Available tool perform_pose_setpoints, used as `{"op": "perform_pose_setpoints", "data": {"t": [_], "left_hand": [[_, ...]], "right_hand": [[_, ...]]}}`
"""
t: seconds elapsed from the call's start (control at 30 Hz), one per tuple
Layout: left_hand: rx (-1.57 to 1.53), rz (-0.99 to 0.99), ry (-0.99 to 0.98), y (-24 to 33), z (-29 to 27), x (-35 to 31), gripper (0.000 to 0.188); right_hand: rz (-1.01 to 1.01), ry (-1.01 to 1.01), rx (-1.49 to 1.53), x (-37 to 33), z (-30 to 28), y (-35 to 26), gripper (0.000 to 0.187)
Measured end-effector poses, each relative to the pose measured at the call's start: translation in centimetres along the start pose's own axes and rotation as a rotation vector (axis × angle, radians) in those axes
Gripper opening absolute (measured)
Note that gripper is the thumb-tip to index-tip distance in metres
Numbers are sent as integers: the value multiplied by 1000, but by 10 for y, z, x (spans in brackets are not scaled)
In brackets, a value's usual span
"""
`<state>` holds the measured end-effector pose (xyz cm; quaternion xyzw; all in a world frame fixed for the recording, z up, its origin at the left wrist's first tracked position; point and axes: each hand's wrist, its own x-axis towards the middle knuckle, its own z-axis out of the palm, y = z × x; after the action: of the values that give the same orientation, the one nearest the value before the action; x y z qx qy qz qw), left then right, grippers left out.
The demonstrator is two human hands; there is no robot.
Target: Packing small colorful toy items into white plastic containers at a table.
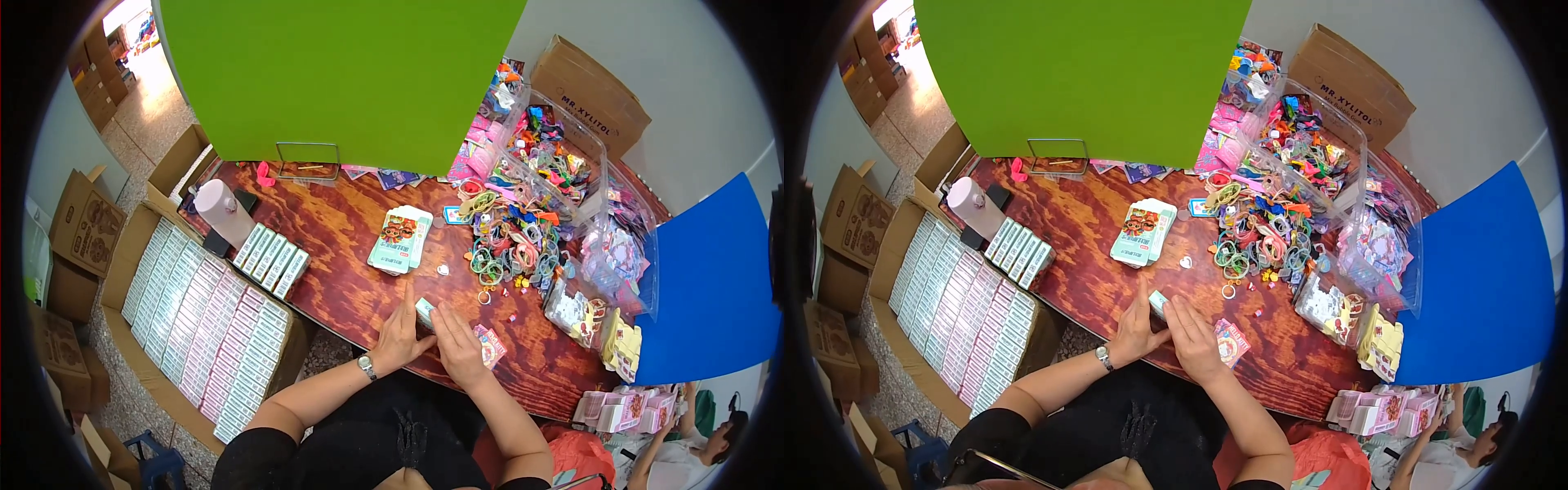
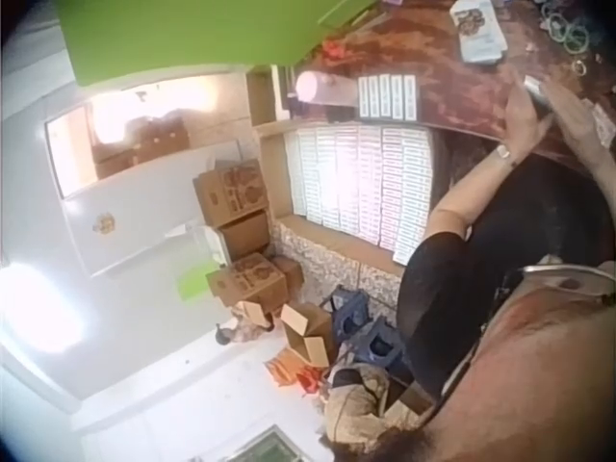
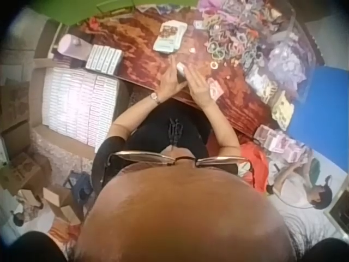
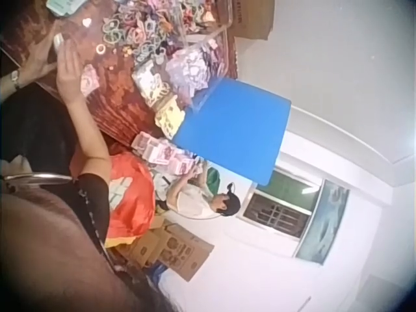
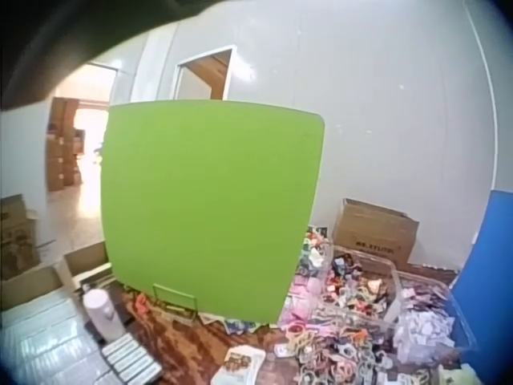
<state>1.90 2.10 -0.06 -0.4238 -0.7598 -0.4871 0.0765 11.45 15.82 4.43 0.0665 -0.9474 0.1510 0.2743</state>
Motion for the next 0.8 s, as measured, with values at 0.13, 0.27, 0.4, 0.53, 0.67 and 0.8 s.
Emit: {"op": "perform_pose_setpoints", "data": {"t": [0.13,0.27,0.4,0.53,0.67,0.8], "left_hand": [[14,-33,3,-2,-5,-3,121],[58,-33,-5,-7,9,-8,121],[-21,13,36,-5,10,-12,120],[-79,26,-23,-5,3,-7,116],[-111,0,-105,-12,-11,-8,106],[-124,19,-106,-14,-17,-5,98]], "right_hand": [[-61,-62,4,10,-5,-5,43],[-25,-70,-44,11,-1,-7,45],[-56,-78,-110,1,7,-11,44],[-30,-96,-52,-2,6,2,47],[374,-18,456,13,-6,-12,50],[441,-75,665,23,-26,5,46]]}}
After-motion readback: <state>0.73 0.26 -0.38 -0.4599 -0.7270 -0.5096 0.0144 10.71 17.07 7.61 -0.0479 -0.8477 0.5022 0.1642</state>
